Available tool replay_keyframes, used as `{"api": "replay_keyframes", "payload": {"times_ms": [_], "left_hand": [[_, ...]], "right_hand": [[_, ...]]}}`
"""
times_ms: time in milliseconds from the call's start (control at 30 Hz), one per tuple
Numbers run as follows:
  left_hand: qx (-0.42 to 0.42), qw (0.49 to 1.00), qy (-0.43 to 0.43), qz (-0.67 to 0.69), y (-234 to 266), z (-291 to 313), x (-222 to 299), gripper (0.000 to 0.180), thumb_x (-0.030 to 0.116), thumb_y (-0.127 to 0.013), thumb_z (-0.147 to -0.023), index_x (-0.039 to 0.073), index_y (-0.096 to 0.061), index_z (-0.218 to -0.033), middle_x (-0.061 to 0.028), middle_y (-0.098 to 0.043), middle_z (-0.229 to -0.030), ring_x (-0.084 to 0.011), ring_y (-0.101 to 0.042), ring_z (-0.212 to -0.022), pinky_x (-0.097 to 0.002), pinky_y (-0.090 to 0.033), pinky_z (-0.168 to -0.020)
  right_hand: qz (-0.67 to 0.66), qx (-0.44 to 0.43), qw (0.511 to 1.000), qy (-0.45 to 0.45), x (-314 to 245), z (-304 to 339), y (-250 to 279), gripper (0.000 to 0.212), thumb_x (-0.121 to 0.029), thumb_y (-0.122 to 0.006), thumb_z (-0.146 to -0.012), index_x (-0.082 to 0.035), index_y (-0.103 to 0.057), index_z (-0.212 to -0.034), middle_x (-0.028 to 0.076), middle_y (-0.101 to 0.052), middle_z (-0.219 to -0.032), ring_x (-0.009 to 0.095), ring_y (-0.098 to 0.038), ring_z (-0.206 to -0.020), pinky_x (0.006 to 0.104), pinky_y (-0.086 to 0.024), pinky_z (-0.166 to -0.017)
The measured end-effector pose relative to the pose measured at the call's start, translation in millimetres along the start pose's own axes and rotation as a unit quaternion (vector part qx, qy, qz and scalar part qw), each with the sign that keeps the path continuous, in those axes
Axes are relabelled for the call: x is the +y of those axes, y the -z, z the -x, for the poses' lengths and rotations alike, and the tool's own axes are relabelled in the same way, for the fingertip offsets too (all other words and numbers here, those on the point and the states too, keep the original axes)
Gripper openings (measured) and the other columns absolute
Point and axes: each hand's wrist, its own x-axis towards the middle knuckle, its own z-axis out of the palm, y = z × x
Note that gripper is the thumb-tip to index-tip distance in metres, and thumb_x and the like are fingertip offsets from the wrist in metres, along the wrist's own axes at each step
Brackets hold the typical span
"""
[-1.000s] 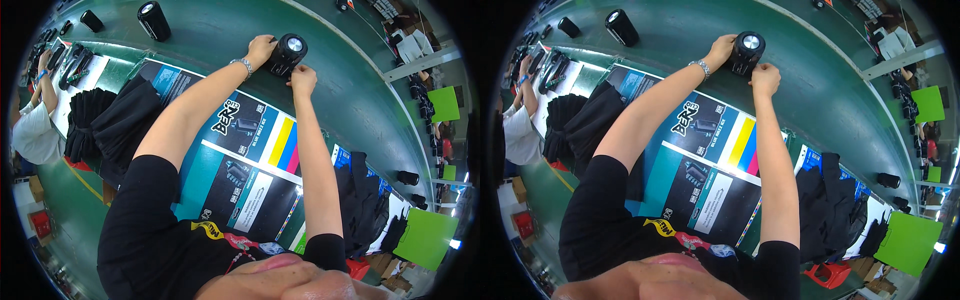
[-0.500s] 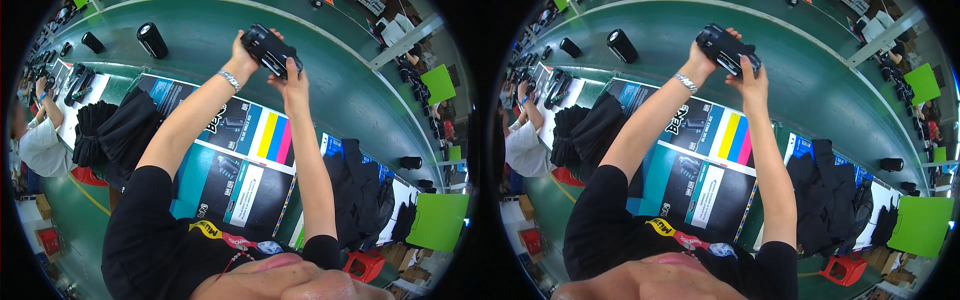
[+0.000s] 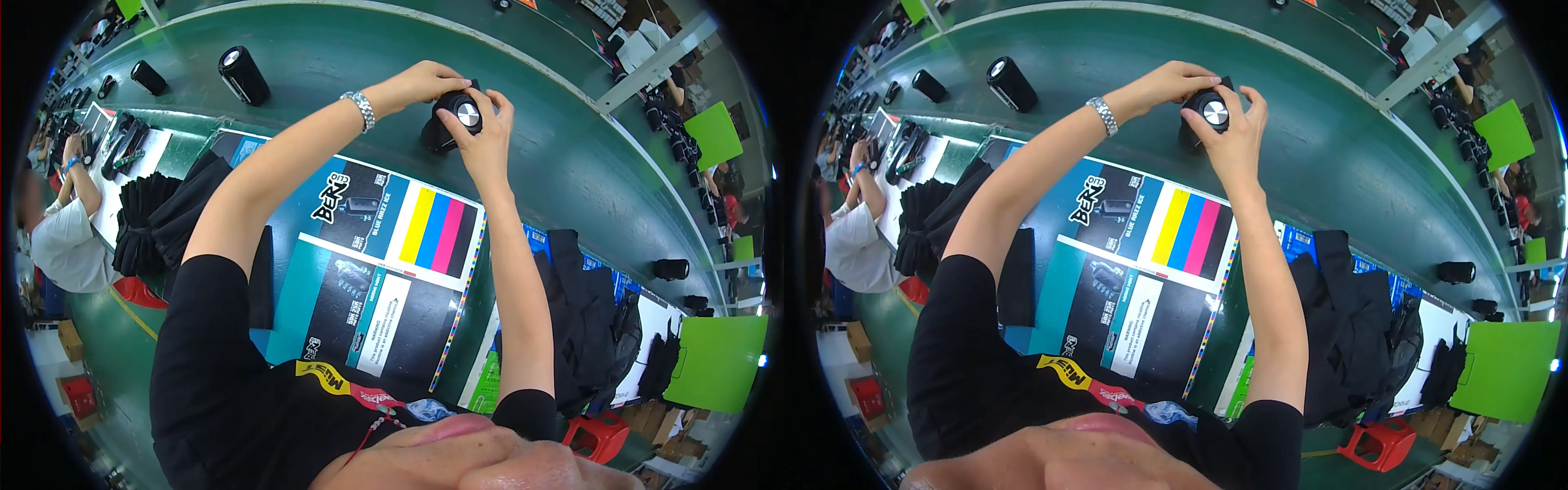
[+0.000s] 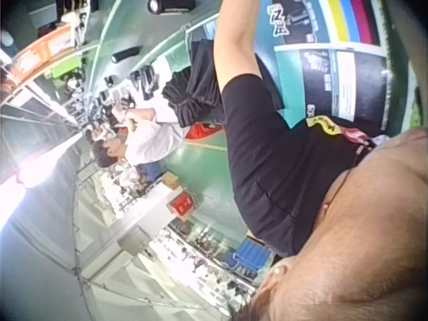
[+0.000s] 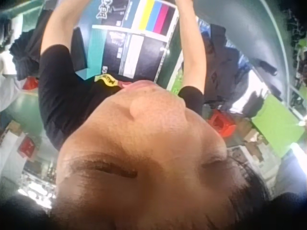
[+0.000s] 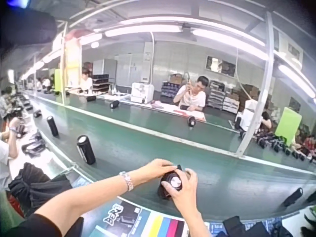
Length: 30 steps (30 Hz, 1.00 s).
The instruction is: The person folds pieces of black fabric by hand, smoothing them against a work surface and then pressing them into the top of several black cylindrical components.
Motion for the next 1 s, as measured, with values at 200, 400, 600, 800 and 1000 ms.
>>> {"api": "replay_keyframes", "payload": {"times_ms": [200, 400, 600, 800, 1000], "left_hand": [[-0.014, 0.98, -0.081, -0.181, 15.5, -21.4, -8.6, 0.034, 0.034, -0.066, -0.085, 0.001, -0.07, -0.091, -0.005, -0.059, -0.067, -0.0153, -0.052, -0.062, -0.0293, -0.041, -0.054], [0.113, 0.775, -0.421, -0.458, -10.2, -4.9, 36.2, 0.021, 0.021, -0.06, -0.089, 0.002, -0.064, -0.082, -0.0088, -0.06, -0.08, -0.0249, -0.06, -0.073, -0.0334, -0.047, -0.063], [0.072, 0.866, -0.405, -0.286, -20.0, 10.9, 29.1, 0.018, 0.018, -0.063, -0.087, 0.0, -0.065, -0.086, -0.0101, -0.061, -0.077, -0.0235, -0.06, -0.068, -0.0309, -0.047, -0.06], [0.228, 0.922, -0.313, 0.028, -38.9, 21.3, 48.6, 0.046, 0.034, -0.043, -0.099, -0.005, -0.065, -0.089, -0.0094, -0.066, -0.084, -0.0146, -0.06, -0.081, -0.0262, -0.047, -0.073], [0.153, 0.921, -0.033, 0.357, -85.8, -24.7, 4.6, 0.054, 0.046, -0.036, -0.099, -0.001, -0.062, -0.106, -0.0097, -0.065, -0.097, -0.0166, -0.06, -0.087, -0.029, -0.044, -0.082]], "right_hand": [[-0.228, -0.038, 0.944, -0.235, 9.4, -0.2, -15.0, 0.093, -0.044, -0.082, -0.064, 0.01, -0.041, -0.127, 0.026, -0.051, -0.123, 0.032, -0.055, -0.111, 0.0349, -0.044, -0.093], [-0.227, -0.049, 0.939, -0.254, 37.8, -14.3, -30.1, 0.082, -0.048, -0.083, -0.058, 0.007, -0.053, -0.11, 0.019, -0.065, -0.097, 0.025, -0.065, -0.09, 0.0317, -0.05, -0.078], [-0.264, -0.056, 0.927, -0.26, 57.4, -20.3, -31.8, 0.08, -0.048, -0.082, -0.06, 0.007, -0.052, -0.109, 0.014, -0.066, -0.09, 0.02, -0.066, -0.082, 0.0278, -0.051, -0.071], [-0.509, -0.17, 0.816, -0.217, 48.8, -2.4, 25.3, 0.07, -0.052, -0.051, -0.092, 0.003, -0.04, -0.135, 0.012, -0.055, -0.124, 0.016, -0.045, -0.122, 0.0314, -0.027, -0.106], [-0.603, 0.009, 0.695, -0.391, 113.9, -44.0, -33.3, 0.077, -0.067, -0.031, -0.092, 0.001, -0.055, -0.118, 0.009, -0.064, -0.104, 0.02, -0.059, -0.095, 0.0309, -0.043, -0.089]]}}
